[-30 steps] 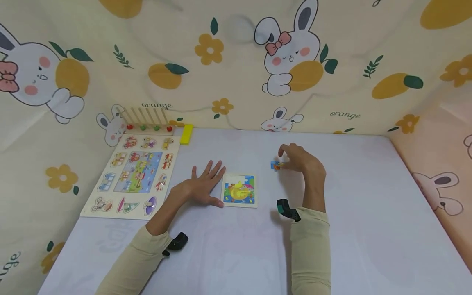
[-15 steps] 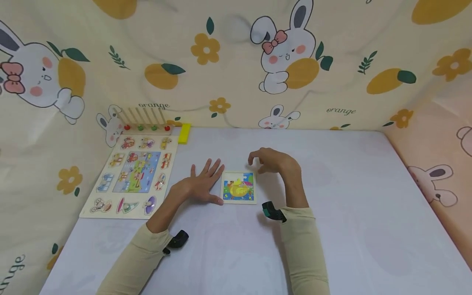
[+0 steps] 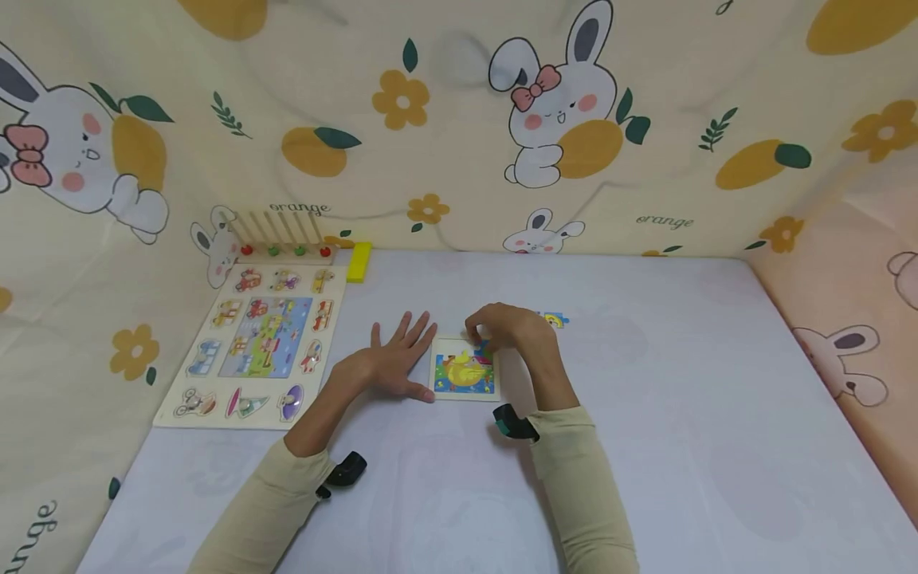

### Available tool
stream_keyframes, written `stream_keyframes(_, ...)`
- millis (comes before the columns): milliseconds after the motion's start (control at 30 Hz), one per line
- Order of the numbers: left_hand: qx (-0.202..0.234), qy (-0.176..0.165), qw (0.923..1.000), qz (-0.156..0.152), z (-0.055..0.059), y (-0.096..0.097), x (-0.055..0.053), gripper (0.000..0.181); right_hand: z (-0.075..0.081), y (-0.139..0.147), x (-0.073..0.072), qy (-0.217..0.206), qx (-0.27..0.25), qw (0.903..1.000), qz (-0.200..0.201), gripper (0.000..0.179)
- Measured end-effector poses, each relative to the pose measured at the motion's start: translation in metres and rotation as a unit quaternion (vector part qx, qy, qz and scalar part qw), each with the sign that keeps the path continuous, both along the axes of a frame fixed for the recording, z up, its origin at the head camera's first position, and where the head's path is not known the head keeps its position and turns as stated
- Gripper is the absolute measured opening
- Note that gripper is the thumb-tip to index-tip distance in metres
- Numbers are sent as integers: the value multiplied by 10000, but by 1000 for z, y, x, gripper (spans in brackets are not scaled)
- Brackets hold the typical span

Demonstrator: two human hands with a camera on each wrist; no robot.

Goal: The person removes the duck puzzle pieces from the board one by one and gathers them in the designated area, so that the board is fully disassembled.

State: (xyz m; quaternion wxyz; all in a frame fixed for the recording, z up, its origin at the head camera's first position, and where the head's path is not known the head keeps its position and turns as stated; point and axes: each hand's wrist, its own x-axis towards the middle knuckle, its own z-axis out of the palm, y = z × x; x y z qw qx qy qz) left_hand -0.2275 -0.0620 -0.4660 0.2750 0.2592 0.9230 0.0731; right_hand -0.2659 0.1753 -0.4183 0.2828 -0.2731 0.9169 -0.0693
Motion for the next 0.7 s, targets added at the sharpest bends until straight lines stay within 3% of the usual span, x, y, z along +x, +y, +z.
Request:
stream_keyframes(167,-26,76,10000,-28,0,-2,2,120,-2,-7,2,85,109,9999,-76,24)
stream_keyframes(500,-89,61,9999,1,0,-1,2,119,-6,-19,4,-8,451,9969,-648,26)
stream_keyframes(700,-83,24,10000,-27,0,-1,2,119,-2,-17,6,-16,486,9967,-652,26)
